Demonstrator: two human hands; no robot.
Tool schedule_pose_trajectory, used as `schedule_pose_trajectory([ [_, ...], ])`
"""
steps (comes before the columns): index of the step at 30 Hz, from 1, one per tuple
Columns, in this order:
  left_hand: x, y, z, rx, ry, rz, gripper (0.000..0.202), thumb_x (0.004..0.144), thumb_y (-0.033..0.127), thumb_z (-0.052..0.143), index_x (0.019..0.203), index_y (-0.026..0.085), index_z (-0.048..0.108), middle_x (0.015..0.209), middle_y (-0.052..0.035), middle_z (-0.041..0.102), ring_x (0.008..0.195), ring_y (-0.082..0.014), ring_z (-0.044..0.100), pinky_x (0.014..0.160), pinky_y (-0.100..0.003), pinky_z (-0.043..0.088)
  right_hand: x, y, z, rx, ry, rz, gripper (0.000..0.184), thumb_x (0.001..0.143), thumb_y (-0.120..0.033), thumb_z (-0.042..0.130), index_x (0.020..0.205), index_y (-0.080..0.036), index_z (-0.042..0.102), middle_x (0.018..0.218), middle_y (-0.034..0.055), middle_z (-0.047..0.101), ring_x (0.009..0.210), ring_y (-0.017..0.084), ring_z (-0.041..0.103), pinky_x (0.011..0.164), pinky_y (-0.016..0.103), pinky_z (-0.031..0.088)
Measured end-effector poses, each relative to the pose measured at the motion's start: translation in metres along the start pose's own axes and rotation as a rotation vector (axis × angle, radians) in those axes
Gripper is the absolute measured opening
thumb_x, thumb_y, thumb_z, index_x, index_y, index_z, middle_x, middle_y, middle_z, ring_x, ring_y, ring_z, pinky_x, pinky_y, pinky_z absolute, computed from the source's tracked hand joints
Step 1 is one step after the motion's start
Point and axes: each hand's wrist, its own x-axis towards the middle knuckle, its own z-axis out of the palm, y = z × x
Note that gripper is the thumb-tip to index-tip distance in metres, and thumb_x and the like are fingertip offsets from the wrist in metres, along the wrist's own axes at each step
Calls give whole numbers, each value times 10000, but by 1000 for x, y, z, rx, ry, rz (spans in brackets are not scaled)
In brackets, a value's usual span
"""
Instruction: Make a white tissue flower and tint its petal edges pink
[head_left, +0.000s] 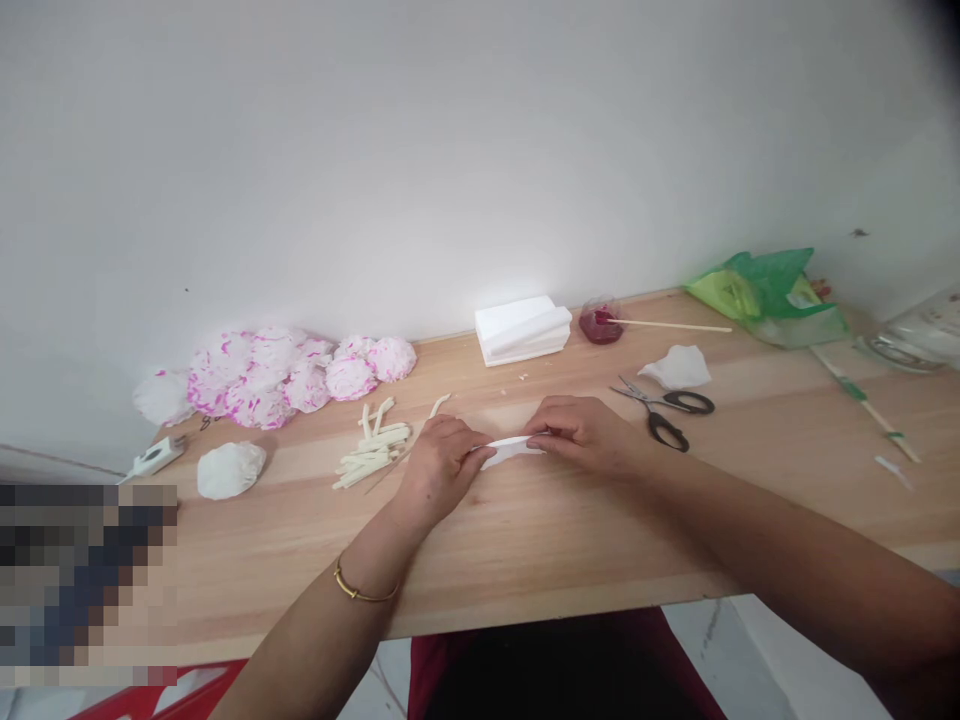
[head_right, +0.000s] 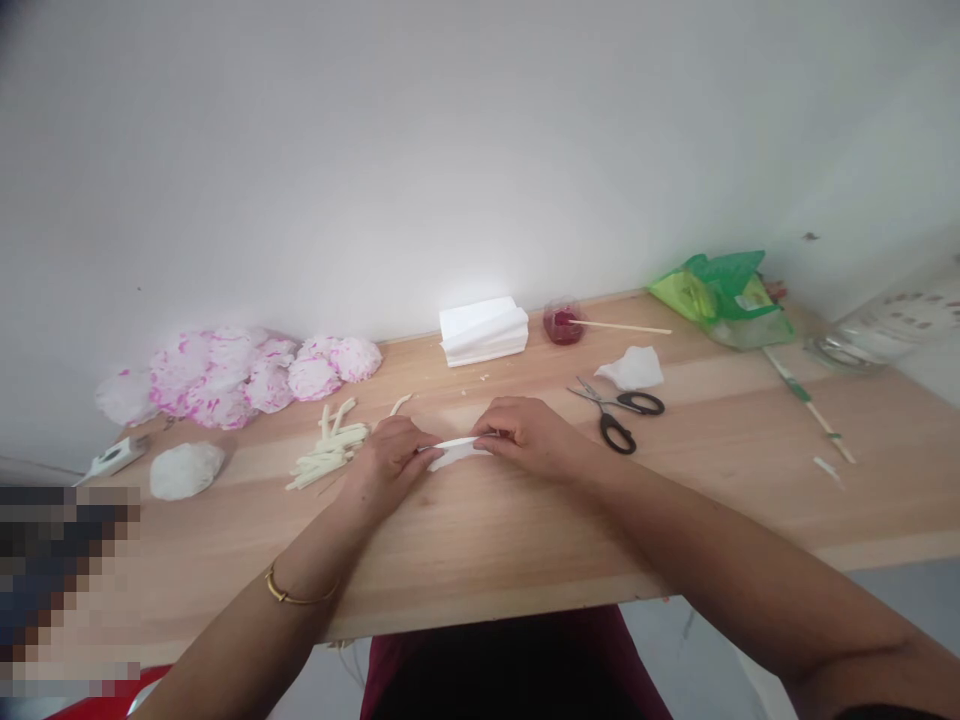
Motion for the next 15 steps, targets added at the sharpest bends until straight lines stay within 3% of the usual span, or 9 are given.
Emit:
schedule_pose_trajectory([
  [4, -2, -6, 2, 36, 71, 46, 182, 887, 266, 520, 868, 187, 682, 719, -42, 656, 715, -155, 578, 749, -338, 444, 0, 3, 0, -63, 72, 20, 221, 886, -361, 546, 817, -197, 678, 739, 30, 648, 712, 153, 577, 643, 262, 428],
  [10, -4, -6, 1, 230, 180, 92, 156, 860, 171, 533, 915, 229, 667, 836, -39, 645, 810, -163, 526, 866, -390, 393, 2, 8, 2, -202, 204, -180, 209, 911, -294, 510, 843, -193, 681, 846, 73, 655, 807, 185, 558, 745, 329, 420],
  [12, -4, -6, 2, 272, 178, 83, 155, 858, 169, 536, 889, 240, 670, 801, -25, 635, 795, -161, 514, 904, -409, 369, 2, 10, 4, -266, 194, -187, 201, 907, -279, 514, 835, -199, 684, 854, 72, 655, 812, 193, 551, 748, 345, 399],
  [15, -4, -6, 6, 255, 76, 58, 176, 863, 192, 532, 776, 227, 682, 726, -16, 620, 738, -152, 517, 878, -395, 374, 2, 13, 7, -282, 65, -149, 190, 900, -250, 522, 819, -195, 685, 844, 63, 658, 816, 191, 559, 758, 347, 383],
])
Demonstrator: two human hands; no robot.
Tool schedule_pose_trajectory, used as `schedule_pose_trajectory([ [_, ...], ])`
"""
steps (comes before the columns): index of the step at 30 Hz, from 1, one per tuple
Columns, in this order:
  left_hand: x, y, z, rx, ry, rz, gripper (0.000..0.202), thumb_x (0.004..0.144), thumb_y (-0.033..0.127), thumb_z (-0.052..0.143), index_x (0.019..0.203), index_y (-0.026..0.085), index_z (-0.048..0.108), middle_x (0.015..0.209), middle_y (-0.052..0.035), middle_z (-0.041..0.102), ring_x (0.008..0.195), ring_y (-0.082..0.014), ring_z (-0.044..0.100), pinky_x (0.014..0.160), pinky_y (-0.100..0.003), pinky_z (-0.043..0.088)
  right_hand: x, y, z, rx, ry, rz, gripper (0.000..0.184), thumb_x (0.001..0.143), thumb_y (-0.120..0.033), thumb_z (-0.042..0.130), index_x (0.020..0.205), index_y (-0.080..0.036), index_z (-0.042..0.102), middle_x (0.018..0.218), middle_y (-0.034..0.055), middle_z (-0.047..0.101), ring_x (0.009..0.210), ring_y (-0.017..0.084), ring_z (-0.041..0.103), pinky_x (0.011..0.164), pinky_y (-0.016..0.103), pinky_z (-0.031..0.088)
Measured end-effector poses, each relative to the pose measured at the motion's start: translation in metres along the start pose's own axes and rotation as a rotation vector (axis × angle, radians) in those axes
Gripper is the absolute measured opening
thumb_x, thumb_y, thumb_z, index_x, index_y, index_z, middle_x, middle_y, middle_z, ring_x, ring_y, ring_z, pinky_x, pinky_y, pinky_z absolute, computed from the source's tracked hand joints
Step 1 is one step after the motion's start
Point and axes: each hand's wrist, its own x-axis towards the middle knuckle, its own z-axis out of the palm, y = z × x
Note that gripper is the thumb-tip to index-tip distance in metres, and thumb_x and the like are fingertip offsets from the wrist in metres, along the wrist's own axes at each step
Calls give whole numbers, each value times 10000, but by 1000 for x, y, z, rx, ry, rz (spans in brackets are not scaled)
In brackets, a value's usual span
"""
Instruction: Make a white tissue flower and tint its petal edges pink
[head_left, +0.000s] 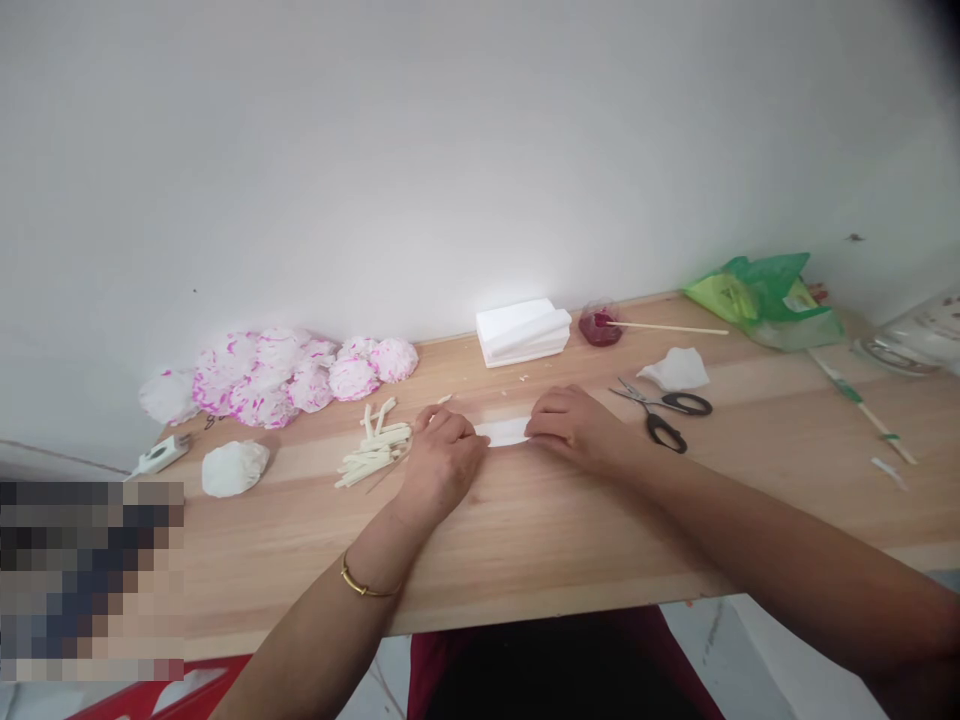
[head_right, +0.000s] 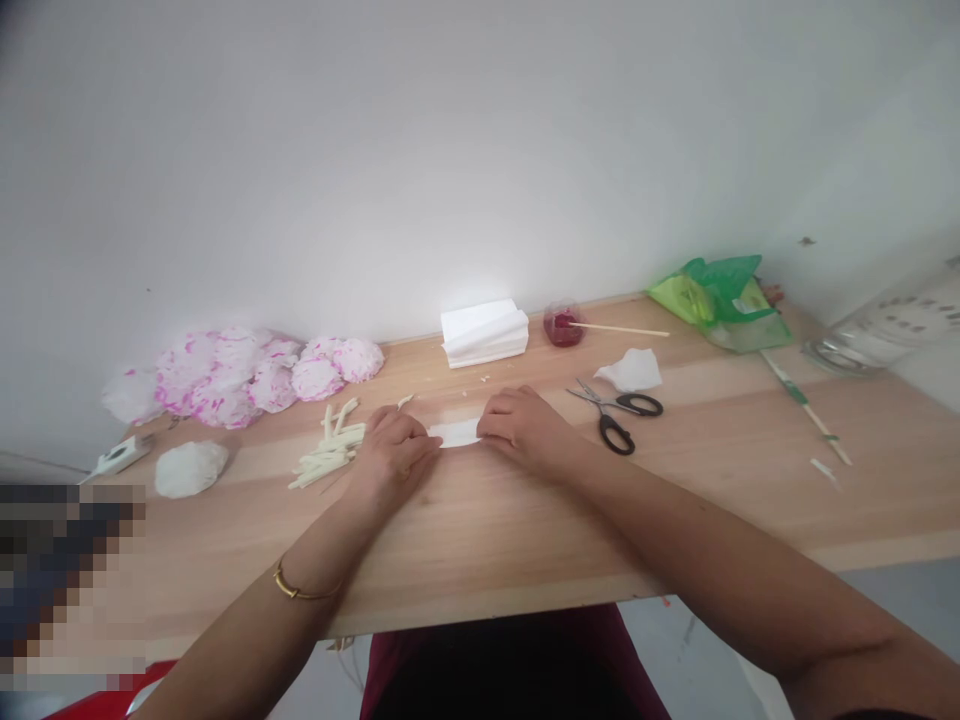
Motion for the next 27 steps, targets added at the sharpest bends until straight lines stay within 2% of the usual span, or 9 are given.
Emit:
schedule_pose_trajectory([
  [2, -1, 0, 3, -53, -101, -29, 179, 860, 207, 539, 763, 213, 689, 735, -26, 631, 742, -154, 538, 838, -376, 391, 0, 2, 2, 49, -94, 34, 185, 896, -247, 528, 820, -189, 686, 837, 59, 664, 806, 184, 569, 748, 332, 388],
  [5, -2, 0, 3, -129, -194, -98, 151, 849, 203, 550, 849, 201, 701, 816, -51, 653, 809, -173, 570, 815, -362, 409, 0, 6, 2, 115, -159, 61, 202, 903, -260, 513, 841, -187, 691, 845, 60, 673, 802, 177, 577, 737, 314, 403],
  [10, -2, 2, -1, -230, -221, -231, 158, 831, 161, 549, 839, 200, 702, 841, -45, 672, 837, -172, 590, 812, -335, 421, 1, 10, 0, 193, -165, 57, 232, 908, -291, 492, 845, -180, 685, 838, 70, 677, 791, 179, 584, 718, 303, 420],
  [14, 1, 5, -2, -249, -249, -346, 118, 801, 170, 573, 768, 196, 683, 771, -20, 662, 804, -167, 587, 783, -316, 417, -1, 8, 0, 168, -165, 129, 163, 871, -277, 545, 797, -190, 661, 817, 41, 663, 783, 170, 578, 731, 304, 398],
  [20, 4, 11, -4, -158, -298, -398, 132, 802, 186, 533, 738, 193, 648, 789, -26, 634, 808, -180, 566, 770, -337, 383, 1, 1, 0, 104, -145, 300, 164, 822, -311, 607, 722, -186, 642, 808, 39, 638, 846, 196, 549, 769, 331, 362],
  [27, 8, 15, -6, -87, -336, -483, 152, 784, 211, 528, 662, 195, 617, 769, -22, 615, 808, -189, 558, 756, -348, 358, 3, 1, 2, 94, -162, 395, 170, 792, -343, 641, 710, -196, 657, 832, 44, 634, 921, 225, 523, 822, 369, 339],
])
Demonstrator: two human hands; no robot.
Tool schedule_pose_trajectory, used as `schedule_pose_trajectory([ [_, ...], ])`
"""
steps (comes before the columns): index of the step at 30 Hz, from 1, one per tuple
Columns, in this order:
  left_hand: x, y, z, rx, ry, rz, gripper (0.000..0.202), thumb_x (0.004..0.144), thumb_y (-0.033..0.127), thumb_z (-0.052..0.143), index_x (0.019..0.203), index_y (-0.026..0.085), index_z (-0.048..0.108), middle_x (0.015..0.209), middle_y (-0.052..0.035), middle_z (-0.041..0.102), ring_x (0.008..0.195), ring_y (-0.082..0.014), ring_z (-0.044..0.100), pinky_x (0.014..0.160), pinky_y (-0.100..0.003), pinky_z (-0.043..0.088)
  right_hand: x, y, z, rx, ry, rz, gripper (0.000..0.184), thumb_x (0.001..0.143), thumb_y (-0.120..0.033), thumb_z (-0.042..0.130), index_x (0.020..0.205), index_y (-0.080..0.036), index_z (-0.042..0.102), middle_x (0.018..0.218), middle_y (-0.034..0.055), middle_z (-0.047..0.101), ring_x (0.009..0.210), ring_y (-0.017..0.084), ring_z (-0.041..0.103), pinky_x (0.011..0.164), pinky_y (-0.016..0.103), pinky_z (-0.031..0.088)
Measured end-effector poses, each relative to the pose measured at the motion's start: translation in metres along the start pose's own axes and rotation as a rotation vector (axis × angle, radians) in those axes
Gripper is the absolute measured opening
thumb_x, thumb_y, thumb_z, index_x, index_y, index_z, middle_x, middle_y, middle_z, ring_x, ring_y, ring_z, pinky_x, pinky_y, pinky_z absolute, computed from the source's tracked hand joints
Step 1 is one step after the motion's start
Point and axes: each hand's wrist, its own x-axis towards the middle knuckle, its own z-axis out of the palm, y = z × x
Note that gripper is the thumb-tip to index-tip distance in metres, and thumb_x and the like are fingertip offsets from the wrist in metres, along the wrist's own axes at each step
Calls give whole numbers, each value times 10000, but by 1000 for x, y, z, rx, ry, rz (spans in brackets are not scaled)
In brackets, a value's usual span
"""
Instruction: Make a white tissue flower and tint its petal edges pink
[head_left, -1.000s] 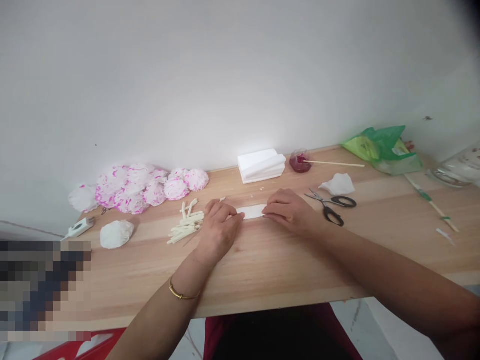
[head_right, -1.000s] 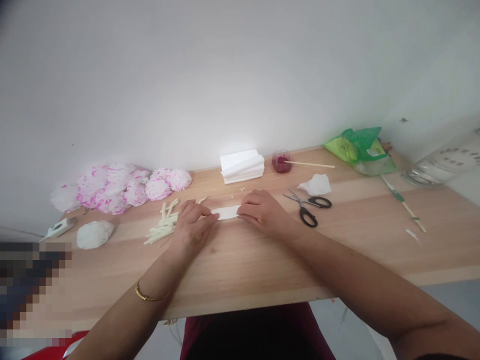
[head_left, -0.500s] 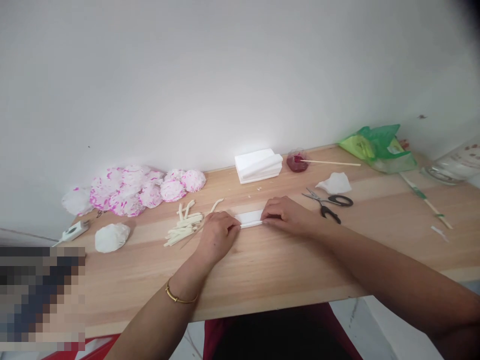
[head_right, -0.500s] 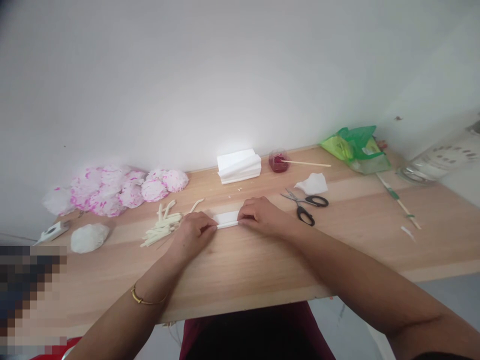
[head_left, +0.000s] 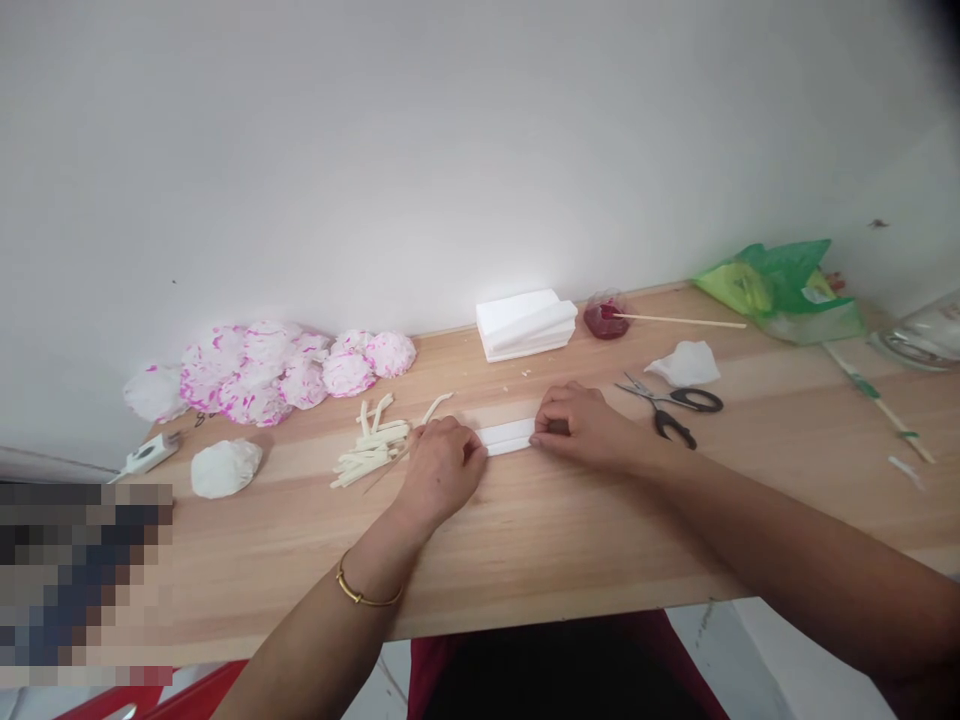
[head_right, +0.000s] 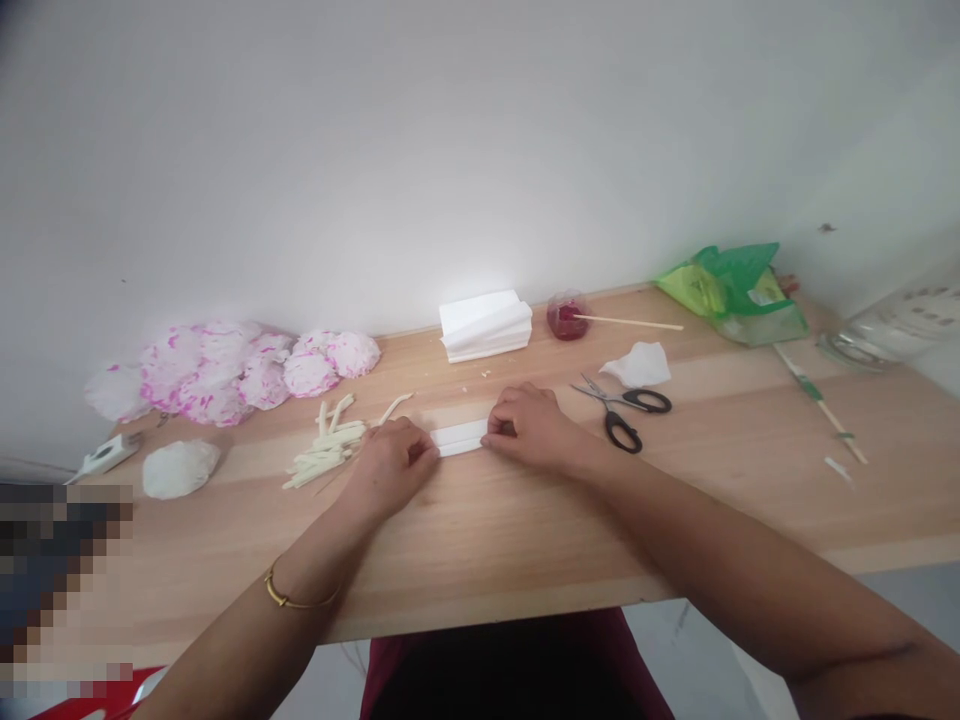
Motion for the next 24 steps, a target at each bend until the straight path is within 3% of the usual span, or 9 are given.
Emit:
schedule_pose_trajectory([
  [10, 6, 4, 0, -12, -43, -93, 120, 732, 187, 548, 612, 182, 551, 775, -26, 593, 808, -197, 547, 774, -366, 371, 7, -5, -1, -16, -39, 130, 155, 726, -333, 661, 655, -201, 623, 803, 27, 630, 875, 220, 530, 787, 349, 355],
  [13, 8, 4, -2, -62, -59, -134, 42, 719, 173, 560, 693, 191, 587, 811, -34, 582, 857, -210, 541, 778, -367, 389, 8, -7, -3, 2, -33, 153, 121, 708, -309, 665, 682, -205, 609, 809, 24, 626, 880, 220, 528, 783, 340, 359],
  [19, 11, -3, 2, -163, -57, -110, 191, 704, 117, 562, 765, 245, 690, 814, -30, 558, 890, -210, 528, 816, -375, 406, 7, -7, -5, 40, -53, 126, 40, 718, -269, 634, 743, -239, 645, 844, 9, 639, 925, 222, 528, 812, 345, 351],
  [24, 8, -6, 4, -128, -54, -70, 234, 738, 120, 547, 809, 264, 718, 818, -33, 574, 896, -212, 526, 808, -374, 402, 4, -6, -6, 56, -63, 70, 122, 764, -223, 587, 808, -264, 692, 865, 13, 654, 951, 216, 538, 860, 350, 349],
])
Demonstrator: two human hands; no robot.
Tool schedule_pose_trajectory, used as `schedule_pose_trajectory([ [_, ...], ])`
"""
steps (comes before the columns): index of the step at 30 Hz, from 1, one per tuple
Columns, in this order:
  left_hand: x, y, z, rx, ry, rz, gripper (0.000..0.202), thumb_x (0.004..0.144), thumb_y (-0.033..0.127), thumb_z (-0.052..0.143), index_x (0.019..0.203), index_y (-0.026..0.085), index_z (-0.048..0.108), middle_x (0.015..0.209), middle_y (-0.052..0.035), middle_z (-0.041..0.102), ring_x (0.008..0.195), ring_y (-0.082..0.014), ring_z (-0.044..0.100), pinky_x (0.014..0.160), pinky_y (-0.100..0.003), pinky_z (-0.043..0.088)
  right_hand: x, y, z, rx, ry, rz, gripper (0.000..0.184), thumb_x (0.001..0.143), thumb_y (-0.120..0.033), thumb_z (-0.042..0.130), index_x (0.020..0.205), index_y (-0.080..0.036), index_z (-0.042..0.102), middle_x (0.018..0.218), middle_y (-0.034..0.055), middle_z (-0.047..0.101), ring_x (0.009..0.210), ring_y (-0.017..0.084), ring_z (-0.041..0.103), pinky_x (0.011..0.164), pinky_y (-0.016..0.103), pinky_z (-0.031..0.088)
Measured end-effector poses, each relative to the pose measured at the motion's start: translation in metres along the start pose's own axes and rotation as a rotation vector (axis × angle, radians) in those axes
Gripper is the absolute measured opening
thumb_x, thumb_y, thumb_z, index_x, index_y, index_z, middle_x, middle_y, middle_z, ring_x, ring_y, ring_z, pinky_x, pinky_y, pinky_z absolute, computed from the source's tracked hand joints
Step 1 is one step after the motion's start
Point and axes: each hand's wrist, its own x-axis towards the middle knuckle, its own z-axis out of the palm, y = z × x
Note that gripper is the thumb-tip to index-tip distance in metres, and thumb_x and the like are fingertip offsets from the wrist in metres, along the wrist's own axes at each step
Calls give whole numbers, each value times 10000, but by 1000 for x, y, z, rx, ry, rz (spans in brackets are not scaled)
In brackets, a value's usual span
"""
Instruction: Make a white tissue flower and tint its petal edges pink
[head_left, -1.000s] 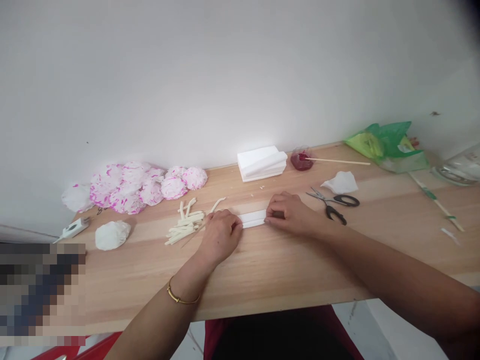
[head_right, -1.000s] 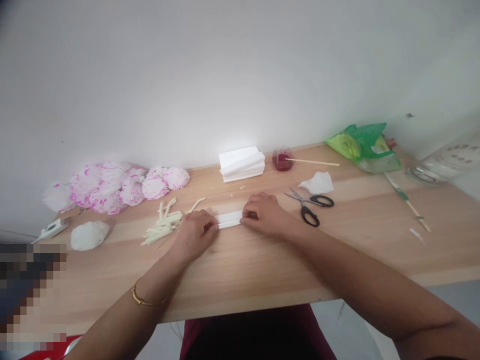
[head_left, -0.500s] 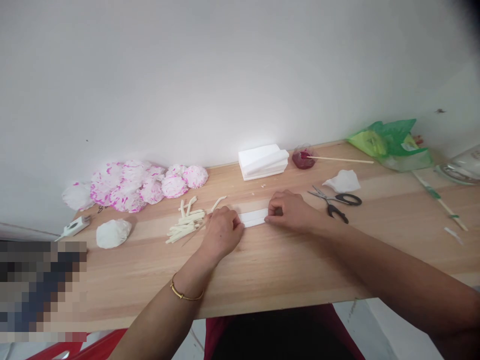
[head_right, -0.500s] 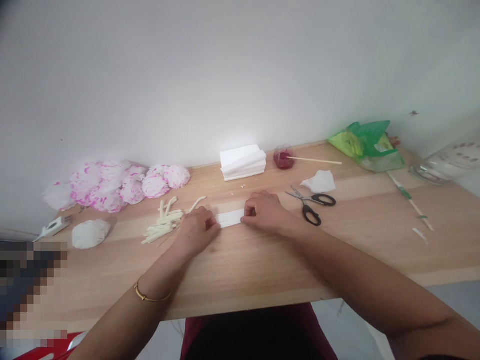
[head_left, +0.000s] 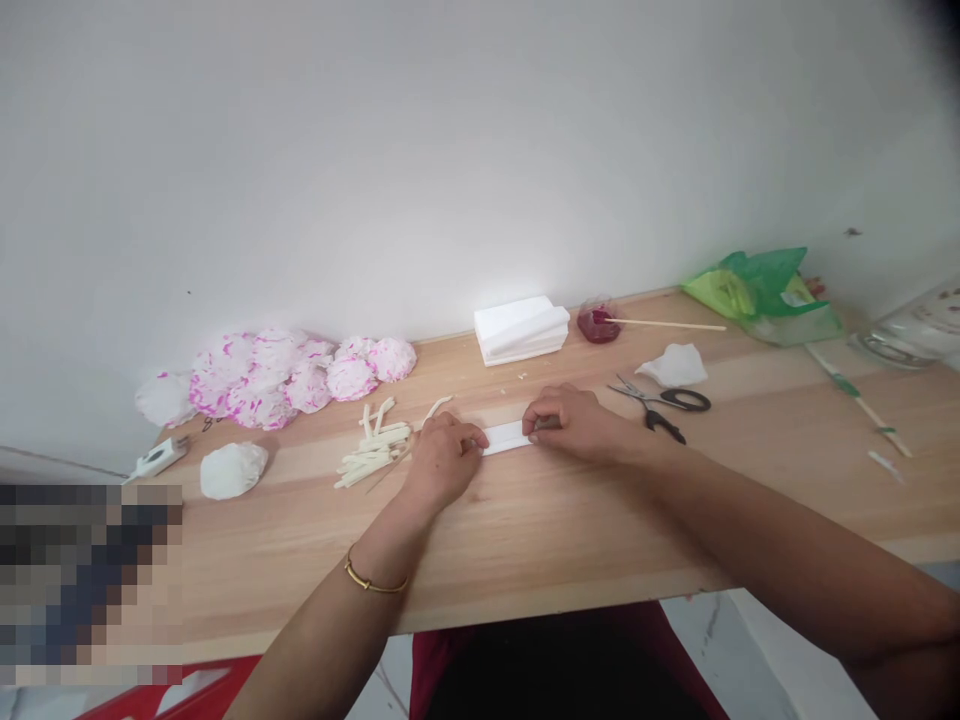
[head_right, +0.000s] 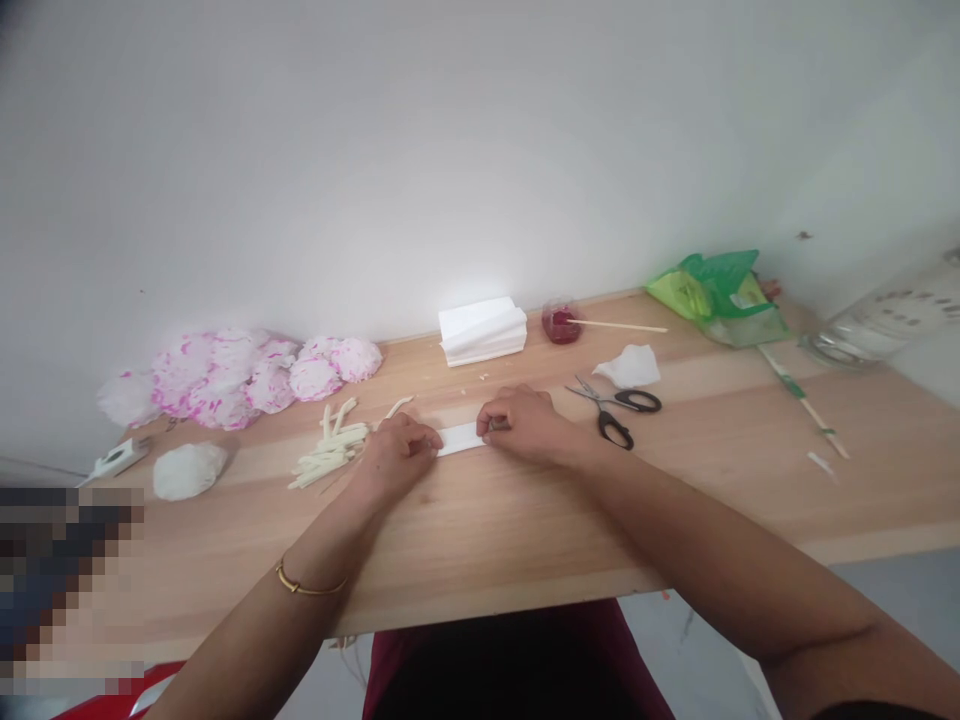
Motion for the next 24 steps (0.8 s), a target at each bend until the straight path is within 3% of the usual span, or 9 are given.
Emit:
schedule_pose_trajectory([
  [5, -16, 8, -1, 281, 136, 229, 256, 792, 94, 510, 841, 249, 707, 897, -61, 613, 917, -243, 502, 817, -439, 355, -7, 4, 3, -67, 33, -151, 183, 845, -214, 544, 874, -277, 713, 946, 26, 665, 962, 209, 544, 856, 359, 341],
  [9, -23, 13, 0, 404, 170, 406, 191, 805, 91, 512, 769, 200, 665, 856, -76, 627, 903, -244, 495, 857, -452, 335, -12, 0, 6, -220, 60, -288, 178, 882, -280, 539, 872, -248, 713, 954, 52, 669, 919, 209, 537, 818, 354, 339],
  [15, -14, 6, 5, 319, 181, 370, 158, 840, 334, 569, 803, 203, 648, 817, -51, 638, 866, -219, 523, 886, -421, 335, -7, -9, 14, -449, 156, -408, 224, 890, -202, 493, 742, -170, 658, 790, 73, 657, 832, 200, 505, 808, 352, 316],
  [20, -12, 2, 8, 303, 227, 400, 223, 814, 422, 597, 827, 202, 629, 824, -48, 639, 884, -225, 534, 946, -433, 317, -1, -3, 15, -243, 167, -365, 106, 784, -142, 557, 711, -169, 629, 772, 38, 646, 766, 169, 522, 755, 302, 345],
  [24, -14, 6, 9, 317, 263, 458, 195, 827, 350, 593, 965, 215, 619, 910, -53, 653, 942, -230, 534, 1030, -480, 257, -1, 0, 12, -124, 115, -332, 103, 769, -137, 561, 694, -172, 622, 732, 20, 638, 719, 154, 535, 725, 284, 357],
])
